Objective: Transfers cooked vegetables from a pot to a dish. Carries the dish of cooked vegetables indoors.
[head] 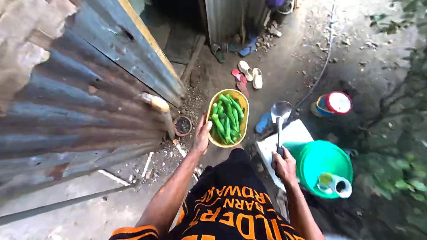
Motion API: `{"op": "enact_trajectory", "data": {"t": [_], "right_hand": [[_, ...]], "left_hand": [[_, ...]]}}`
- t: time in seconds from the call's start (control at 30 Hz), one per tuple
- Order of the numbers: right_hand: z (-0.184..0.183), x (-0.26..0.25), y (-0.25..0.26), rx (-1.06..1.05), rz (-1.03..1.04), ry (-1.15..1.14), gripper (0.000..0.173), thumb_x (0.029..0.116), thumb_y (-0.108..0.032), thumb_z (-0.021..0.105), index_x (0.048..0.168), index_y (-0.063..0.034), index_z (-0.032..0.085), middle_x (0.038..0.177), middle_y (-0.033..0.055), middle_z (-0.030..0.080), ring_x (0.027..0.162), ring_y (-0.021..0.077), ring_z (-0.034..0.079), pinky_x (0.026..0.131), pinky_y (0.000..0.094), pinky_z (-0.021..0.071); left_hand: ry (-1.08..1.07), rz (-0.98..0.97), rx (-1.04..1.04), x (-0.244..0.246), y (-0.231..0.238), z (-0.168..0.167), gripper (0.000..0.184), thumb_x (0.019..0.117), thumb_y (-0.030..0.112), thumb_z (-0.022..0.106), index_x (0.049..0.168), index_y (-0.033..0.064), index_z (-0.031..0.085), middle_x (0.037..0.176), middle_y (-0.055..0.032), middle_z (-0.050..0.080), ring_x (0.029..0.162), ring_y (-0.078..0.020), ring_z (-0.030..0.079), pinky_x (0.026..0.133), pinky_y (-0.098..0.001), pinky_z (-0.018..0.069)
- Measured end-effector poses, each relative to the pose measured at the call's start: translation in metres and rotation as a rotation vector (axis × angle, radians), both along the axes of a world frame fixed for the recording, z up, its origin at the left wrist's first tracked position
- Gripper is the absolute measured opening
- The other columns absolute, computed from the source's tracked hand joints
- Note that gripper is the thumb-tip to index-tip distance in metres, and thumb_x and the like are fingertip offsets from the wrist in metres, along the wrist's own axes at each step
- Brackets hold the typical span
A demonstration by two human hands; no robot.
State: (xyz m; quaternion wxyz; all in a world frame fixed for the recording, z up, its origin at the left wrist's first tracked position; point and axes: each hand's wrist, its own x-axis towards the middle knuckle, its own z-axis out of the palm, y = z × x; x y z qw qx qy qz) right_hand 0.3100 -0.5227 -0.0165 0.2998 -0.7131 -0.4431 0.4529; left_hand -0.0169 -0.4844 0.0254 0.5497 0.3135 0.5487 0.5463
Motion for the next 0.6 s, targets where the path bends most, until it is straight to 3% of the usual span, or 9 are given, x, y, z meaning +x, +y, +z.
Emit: {"op": "enact_trajectory", "data": {"t": [0.13, 0.2, 0.27, 0.4, 0.5, 0.6], "right_hand": [[-0.035, -0.038, 0.143, -0.012, 0.091, 0.083, 0.050, 0.0982, -0.019, 0.061, 0.143, 0.0014, 0.052, 0.078, 0.0077, 0.063, 0.053, 0.0124, 0.055, 0.050, 0.0333, 0.0509], [-0.041, -0.066, 0.211, 0.004, 0.105, 0.117, 0.048, 0.0971, -0.017, 0.060, 0.140, 0.0030, 0.053, 0.070, 0.0036, 0.059, 0.049, 0.0098, 0.052, 0.046, 0.0300, 0.0486], [-0.032, -0.101, 0.285, 0.031, 0.161, 0.137, 0.047, 0.0967, -0.017, 0.058, 0.139, 0.0047, 0.053, 0.066, 0.0015, 0.057, 0.046, 0.0091, 0.051, 0.044, 0.0293, 0.0476], [0.010, -0.163, 0.412, 0.116, 0.339, 0.107, 0.049, 0.0967, -0.022, 0.060, 0.138, 0.0037, 0.053, 0.075, 0.0035, 0.061, 0.051, 0.0086, 0.053, 0.049, 0.0303, 0.0502], [0.022, -0.199, 0.509, 0.151, 0.492, -0.013, 0.051, 0.0957, -0.026, 0.060, 0.140, -0.0006, 0.056, 0.081, 0.0076, 0.067, 0.058, 0.0128, 0.060, 0.056, 0.0363, 0.0538], [0.030, -0.220, 0.568, 0.113, 0.611, -0.190, 0.051, 0.0969, -0.027, 0.062, 0.141, -0.0015, 0.057, 0.098, 0.0188, 0.072, 0.080, 0.0280, 0.070, 0.076, 0.0529, 0.0578]], "left_hand": [[-0.041, 0.133, 0.010, -0.038, 0.109, -0.008, 0.055, 0.1037, 0.034, 0.043, 0.154, 0.0119, 0.042, 0.137, -0.0111, 0.062, 0.121, -0.0224, 0.063, 0.102, -0.0466, 0.0547], [-0.022, 0.165, 0.037, -0.057, 0.161, -0.008, 0.056, 0.1042, 0.037, 0.044, 0.154, 0.0100, 0.041, 0.139, -0.0121, 0.061, 0.124, -0.0229, 0.062, 0.104, -0.0462, 0.0535], [-0.018, 0.234, 0.058, -0.077, 0.215, -0.001, 0.060, 0.1035, 0.040, 0.046, 0.153, 0.0076, 0.041, 0.140, -0.0132, 0.060, 0.126, -0.0228, 0.060, 0.106, -0.0451, 0.0524], [-0.063, 0.412, 0.011, -0.114, 0.297, 0.022, 0.062, 0.1031, 0.036, 0.045, 0.155, 0.0040, 0.035, 0.142, -0.0156, 0.056, 0.126, -0.0223, 0.060, 0.105, -0.0434, 0.0531], [-0.012, 0.450, 0.038, -0.154, 0.366, 0.026, 0.064, 0.1021, 0.034, 0.046, 0.154, -0.0013, 0.035, 0.144, -0.0161, 0.055, 0.128, -0.0203, 0.058, 0.106, -0.0406, 0.0523], [-0.003, 0.457, 0.027, -0.189, 0.422, 0.023, 0.064, 0.1009, 0.034, 0.048, 0.153, -0.0023, 0.036, 0.145, -0.0168, 0.054, 0.129, -0.0207, 0.057, 0.108, -0.0409, 0.0506]]}}
